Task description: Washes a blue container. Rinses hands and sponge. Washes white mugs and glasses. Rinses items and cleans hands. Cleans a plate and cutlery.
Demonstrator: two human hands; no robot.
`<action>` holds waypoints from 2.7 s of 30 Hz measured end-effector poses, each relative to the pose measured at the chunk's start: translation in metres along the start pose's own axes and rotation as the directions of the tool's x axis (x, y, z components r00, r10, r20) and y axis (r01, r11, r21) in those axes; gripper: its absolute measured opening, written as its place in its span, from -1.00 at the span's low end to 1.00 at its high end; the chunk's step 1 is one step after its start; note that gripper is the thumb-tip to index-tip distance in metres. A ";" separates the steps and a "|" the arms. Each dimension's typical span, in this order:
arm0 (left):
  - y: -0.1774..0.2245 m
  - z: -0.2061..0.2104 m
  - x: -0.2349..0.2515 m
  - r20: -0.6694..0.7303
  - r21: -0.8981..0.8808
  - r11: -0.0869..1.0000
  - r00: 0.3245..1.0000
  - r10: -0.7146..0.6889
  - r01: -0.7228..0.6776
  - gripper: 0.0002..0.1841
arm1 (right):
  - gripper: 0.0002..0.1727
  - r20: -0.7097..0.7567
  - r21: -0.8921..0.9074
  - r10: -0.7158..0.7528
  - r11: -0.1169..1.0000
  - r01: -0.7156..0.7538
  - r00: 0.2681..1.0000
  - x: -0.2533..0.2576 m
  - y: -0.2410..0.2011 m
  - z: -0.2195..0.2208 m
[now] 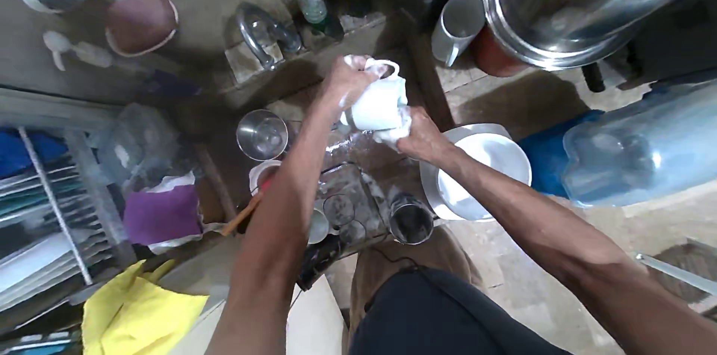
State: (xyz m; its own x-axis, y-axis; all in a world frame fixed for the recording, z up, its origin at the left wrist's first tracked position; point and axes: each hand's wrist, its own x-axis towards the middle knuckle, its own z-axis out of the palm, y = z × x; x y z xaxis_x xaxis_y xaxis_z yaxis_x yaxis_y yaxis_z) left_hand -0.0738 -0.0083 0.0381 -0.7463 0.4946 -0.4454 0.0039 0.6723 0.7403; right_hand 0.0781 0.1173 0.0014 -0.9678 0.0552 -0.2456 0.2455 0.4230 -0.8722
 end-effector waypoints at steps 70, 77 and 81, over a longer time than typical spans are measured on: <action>-0.048 0.077 -0.009 -0.611 -0.688 0.585 0.777 -0.148 -0.429 -0.55 | -0.58 -0.343 -0.019 0.045 0.998 -0.055 0.938 0.056 -0.021 -0.003; -0.053 0.030 -0.010 -0.522 0.359 0.699 0.488 0.699 -0.618 -0.68 | -0.62 -0.047 0.917 0.306 0.390 -0.080 0.951 0.052 -0.003 -0.005; -0.042 0.030 -0.008 -0.412 0.504 0.609 0.449 0.793 -0.613 -0.70 | -0.65 -0.008 0.975 0.385 0.207 -0.078 0.923 0.063 -0.006 0.004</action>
State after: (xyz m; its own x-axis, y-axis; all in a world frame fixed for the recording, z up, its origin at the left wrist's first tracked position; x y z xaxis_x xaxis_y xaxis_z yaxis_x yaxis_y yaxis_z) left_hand -0.0476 -0.0238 -0.0047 -0.6061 0.5286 0.5943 0.7951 0.3833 0.4700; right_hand 0.0161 0.1145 -0.0111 -0.7988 0.2213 -0.5594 0.1803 -0.7990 -0.5736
